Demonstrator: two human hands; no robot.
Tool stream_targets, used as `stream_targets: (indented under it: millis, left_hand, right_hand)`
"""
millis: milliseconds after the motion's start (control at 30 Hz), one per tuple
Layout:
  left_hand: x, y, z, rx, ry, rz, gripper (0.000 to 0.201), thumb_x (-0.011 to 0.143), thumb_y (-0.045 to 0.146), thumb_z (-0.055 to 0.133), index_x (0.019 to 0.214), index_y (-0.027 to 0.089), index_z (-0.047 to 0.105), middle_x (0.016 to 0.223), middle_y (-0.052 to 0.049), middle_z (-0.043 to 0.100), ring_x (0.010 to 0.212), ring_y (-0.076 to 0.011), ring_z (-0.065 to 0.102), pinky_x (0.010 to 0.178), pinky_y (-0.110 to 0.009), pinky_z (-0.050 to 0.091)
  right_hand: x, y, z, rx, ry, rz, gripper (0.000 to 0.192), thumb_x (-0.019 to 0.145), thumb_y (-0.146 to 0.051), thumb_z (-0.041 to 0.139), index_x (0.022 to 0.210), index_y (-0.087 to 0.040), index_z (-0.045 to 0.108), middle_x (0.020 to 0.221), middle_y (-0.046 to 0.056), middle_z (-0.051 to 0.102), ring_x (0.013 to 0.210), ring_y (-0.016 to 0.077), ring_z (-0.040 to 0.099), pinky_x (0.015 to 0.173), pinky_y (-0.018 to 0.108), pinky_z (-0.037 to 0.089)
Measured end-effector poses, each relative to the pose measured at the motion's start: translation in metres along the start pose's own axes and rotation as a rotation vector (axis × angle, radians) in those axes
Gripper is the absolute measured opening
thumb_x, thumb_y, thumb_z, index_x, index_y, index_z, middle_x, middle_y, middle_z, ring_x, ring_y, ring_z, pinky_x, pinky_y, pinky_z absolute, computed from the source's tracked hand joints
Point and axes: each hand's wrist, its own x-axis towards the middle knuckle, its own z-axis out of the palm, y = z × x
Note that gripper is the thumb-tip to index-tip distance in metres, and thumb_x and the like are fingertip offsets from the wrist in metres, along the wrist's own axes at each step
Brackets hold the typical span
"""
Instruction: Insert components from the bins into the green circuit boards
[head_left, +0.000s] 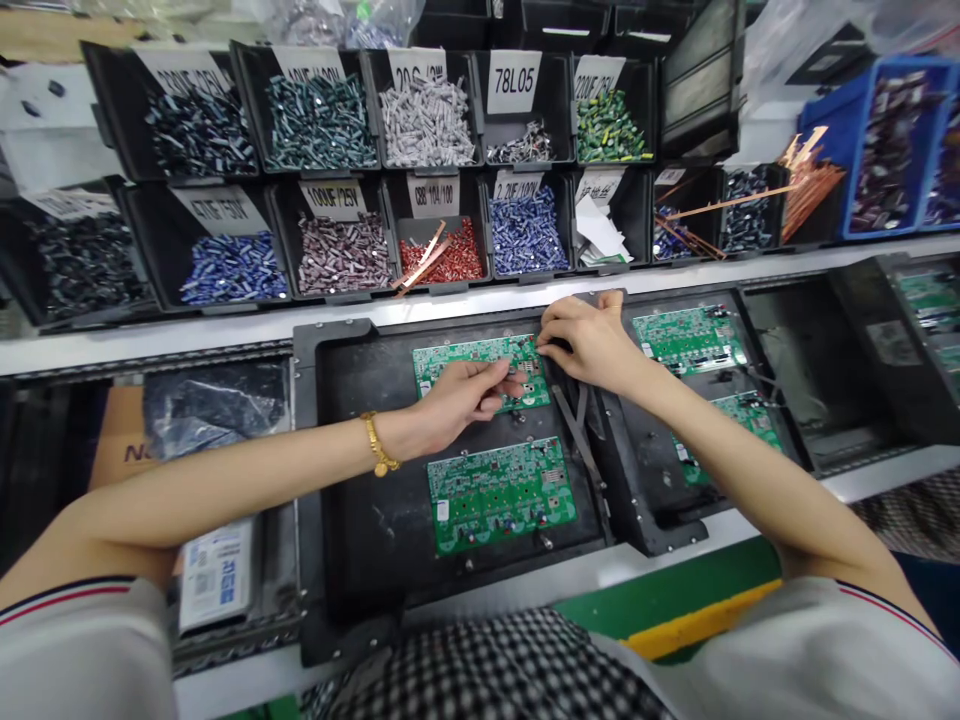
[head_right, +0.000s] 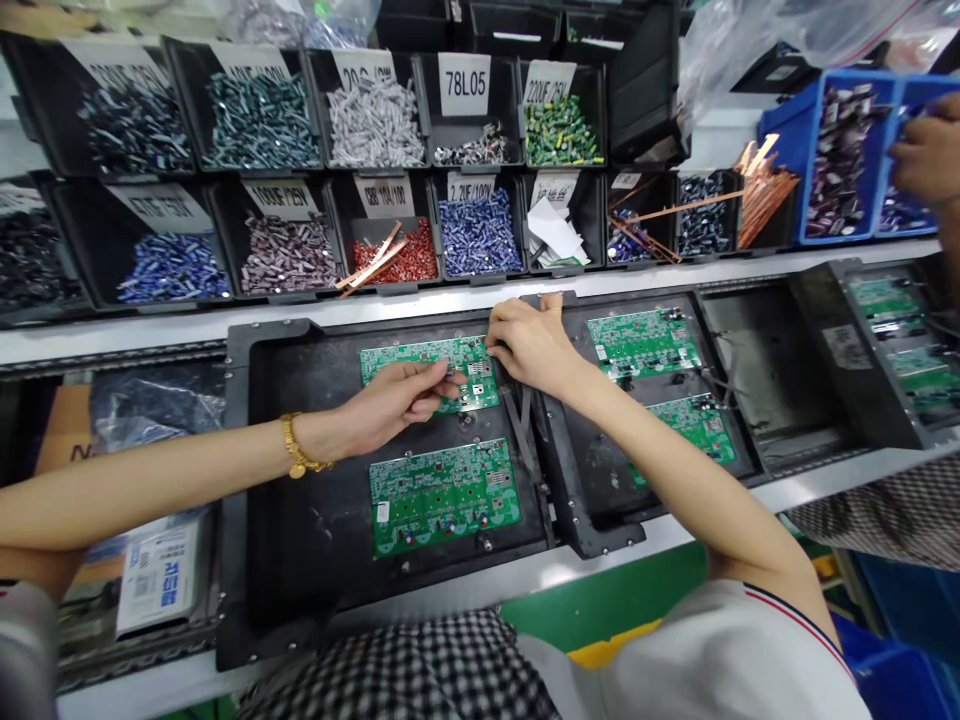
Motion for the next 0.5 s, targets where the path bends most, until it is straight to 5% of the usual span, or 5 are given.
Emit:
stream_targets:
  millis: [167,267,333,400,500]
  left_hand:
    - [0.000,-0.004,0.006,0.027,-0.068,0.008,0.030,0.092,0.024,0.052,0.067,0.009,0.061,0.067,-0.005,0.057,0.043,-0.0014,0.027,0.044,-0.021,0.014]
    - [0.013,0.018,0.004,0.264,-0.169,0.000,0.031,0.093,0.029,0.051,0.071,0.009,0.063,0.066,-0.006,0.059,0.043,-0.0031,0.027,0.045,-0.021,0.016]
    - [0.027,0.052,-0.006,0.508,-0.060,0.168,0.029,0.092,0.032,0.052,0.082,0.008,0.066,0.071,-0.006,0.062,0.051,-0.0069,0.039,0.048,-0.021,0.024]
    - [0.043,0.095,-0.021,0.695,0.204,0.469,0.028,0.090,0.036,0.054,0.099,0.011,0.064,0.088,-0.002,0.064,0.080,-0.0110,0.053,0.064,-0.019,0.035]
    - [0.061,0.156,-0.044,1.166,0.465,0.821,0.043,0.091,0.040,0.049,0.120,0.007,0.052,0.128,0.001,0.052,0.129,-0.0160,0.029,0.106,-0.029,0.017]
  right_hand:
    - [-0.014,-0.036,-0.016,0.188,0.070,0.038,0.017,0.084,-0.030,0.051,0.079,-0.022,0.066,0.090,0.000,0.070,0.085,0.0189,0.060,0.078,0.037,0.022]
    - [-0.028,-0.047,-0.028,0.193,0.081,0.038,0.016,0.085,-0.028,0.050,0.081,-0.023,0.065,0.091,-0.002,0.070,0.083,0.0171,0.062,0.077,0.036,0.022]
    - [-0.042,-0.047,-0.031,0.126,0.102,0.064,0.016,0.086,-0.028,0.050,0.081,-0.022,0.063,0.092,-0.001,0.070,0.085,0.0185,0.061,0.076,0.036,0.021]
    - [-0.057,-0.045,-0.029,0.076,0.061,0.040,0.016,0.087,-0.027,0.049,0.081,-0.021,0.062,0.094,0.001,0.069,0.087,0.0195,0.061,0.074,0.035,0.020]
    - [-0.080,-0.047,-0.019,0.049,-0.055,-0.043,0.018,0.088,-0.021,0.045,0.078,-0.019,0.061,0.096,0.003,0.068,0.086,0.0181,0.059,0.069,0.033,0.018]
